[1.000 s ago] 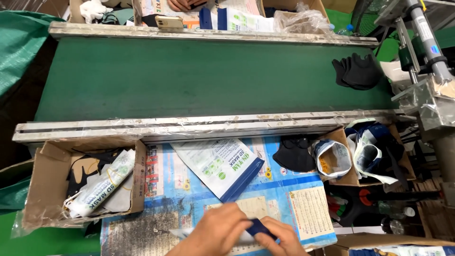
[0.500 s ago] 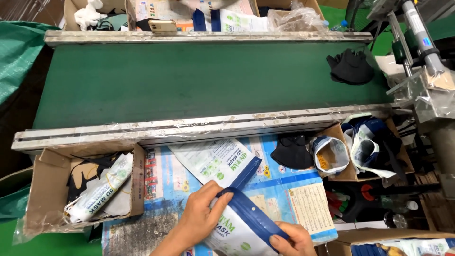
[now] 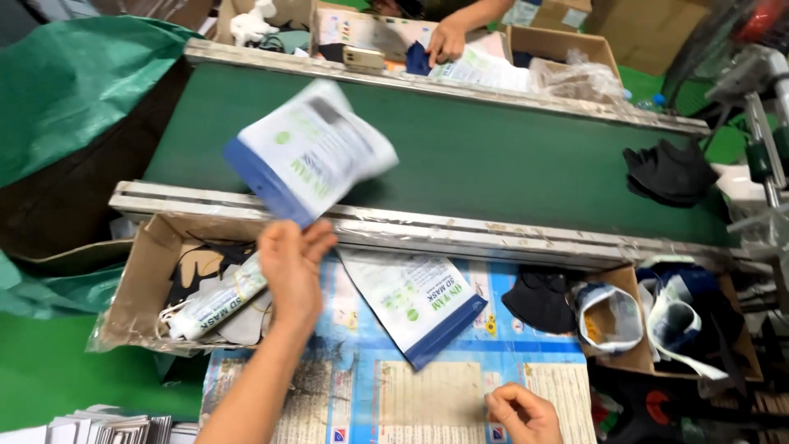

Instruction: Packing face masks into plastic protective sleeves on a production line.

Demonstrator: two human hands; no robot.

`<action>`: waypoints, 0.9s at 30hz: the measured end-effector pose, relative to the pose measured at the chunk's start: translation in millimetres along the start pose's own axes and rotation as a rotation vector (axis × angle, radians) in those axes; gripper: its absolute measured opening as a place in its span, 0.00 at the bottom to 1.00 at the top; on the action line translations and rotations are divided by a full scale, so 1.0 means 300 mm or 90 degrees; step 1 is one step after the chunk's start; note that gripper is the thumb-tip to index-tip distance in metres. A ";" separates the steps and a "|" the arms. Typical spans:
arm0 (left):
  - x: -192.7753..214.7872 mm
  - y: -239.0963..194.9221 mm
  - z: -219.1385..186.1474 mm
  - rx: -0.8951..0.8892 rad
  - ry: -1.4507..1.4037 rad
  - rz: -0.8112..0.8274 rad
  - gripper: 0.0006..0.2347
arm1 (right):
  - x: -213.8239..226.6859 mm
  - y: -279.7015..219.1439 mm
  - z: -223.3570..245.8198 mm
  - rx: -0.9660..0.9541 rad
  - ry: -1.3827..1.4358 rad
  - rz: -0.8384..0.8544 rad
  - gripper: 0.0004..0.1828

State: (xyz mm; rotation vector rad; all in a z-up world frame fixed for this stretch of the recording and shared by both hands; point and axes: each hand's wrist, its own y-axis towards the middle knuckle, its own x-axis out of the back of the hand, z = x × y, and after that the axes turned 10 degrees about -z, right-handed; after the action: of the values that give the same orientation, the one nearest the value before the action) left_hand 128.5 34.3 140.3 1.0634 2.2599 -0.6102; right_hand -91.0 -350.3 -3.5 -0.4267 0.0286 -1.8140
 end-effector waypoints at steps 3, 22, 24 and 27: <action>0.070 -0.125 0.055 0.095 0.212 0.056 0.09 | 0.005 0.059 0.031 0.106 -0.024 0.052 0.06; 0.507 -0.370 0.357 -0.126 0.653 0.270 0.06 | -0.290 0.906 0.549 0.553 -0.313 -0.272 0.33; 0.476 -0.350 0.353 -0.150 0.626 0.249 0.05 | -0.306 0.892 0.539 0.538 -0.338 -0.284 0.36; 0.594 -0.329 0.485 -0.282 0.627 0.206 0.07 | -0.296 0.926 0.547 0.569 -0.347 -0.298 0.37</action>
State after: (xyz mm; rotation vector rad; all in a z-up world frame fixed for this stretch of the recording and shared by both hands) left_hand -1.1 -15.1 -68.1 1.6486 2.6766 0.6850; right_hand 235.8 -314.6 59.1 -0.2677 -1.2964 -1.8794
